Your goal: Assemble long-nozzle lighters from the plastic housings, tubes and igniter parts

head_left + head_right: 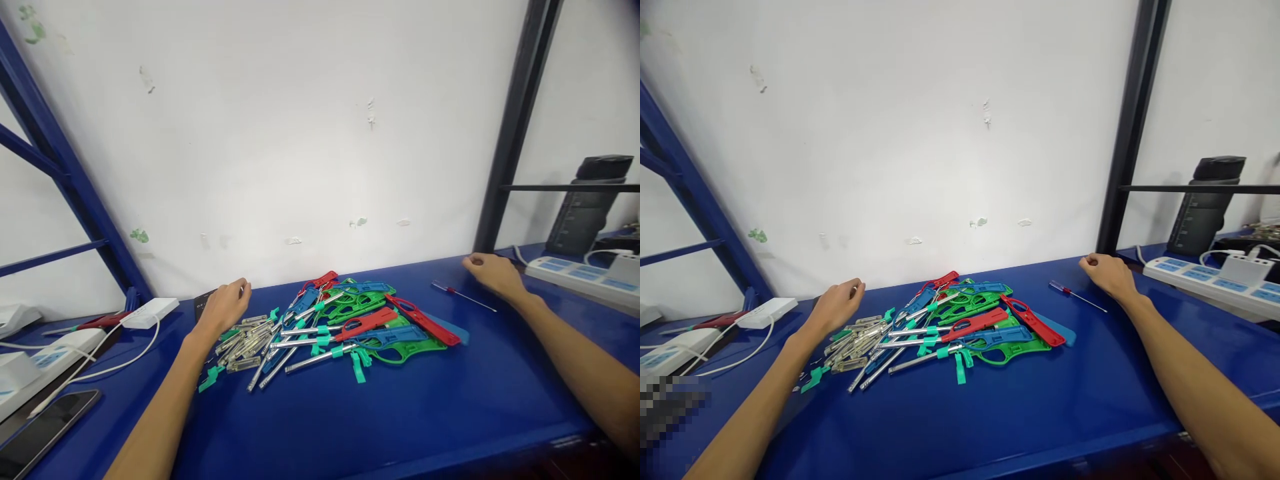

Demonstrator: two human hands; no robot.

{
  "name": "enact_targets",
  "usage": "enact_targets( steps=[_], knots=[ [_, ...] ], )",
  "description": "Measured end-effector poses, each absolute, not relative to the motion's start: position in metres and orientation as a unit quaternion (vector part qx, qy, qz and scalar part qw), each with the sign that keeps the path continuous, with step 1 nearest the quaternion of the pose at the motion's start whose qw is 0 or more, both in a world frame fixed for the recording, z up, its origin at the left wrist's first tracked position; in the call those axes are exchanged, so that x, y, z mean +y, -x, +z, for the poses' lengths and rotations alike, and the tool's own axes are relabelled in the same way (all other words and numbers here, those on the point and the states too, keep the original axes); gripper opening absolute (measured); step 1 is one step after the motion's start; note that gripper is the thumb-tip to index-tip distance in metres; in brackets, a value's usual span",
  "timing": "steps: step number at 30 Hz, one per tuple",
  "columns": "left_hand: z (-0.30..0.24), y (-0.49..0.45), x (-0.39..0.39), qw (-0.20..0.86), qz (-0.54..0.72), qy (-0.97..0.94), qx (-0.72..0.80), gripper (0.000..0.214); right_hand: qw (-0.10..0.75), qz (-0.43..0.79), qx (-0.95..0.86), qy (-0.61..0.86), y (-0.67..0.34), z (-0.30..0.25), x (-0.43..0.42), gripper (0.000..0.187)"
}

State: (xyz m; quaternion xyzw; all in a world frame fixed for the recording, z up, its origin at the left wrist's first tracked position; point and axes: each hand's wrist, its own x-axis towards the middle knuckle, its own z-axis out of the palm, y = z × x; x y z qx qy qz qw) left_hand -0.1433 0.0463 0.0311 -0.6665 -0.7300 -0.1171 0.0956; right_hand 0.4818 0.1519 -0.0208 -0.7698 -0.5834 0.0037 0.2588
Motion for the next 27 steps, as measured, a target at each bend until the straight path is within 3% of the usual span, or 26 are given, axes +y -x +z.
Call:
enact_targets(
  steps=[27],
  knots=[
    [0.024, 0.142, 0.044, 0.071, -0.138, 0.654, -0.741, 0.036, 0.222, 0.012, -0.589, 0.777, -0.489, -0.049, 0.190, 0.036]
  ],
)
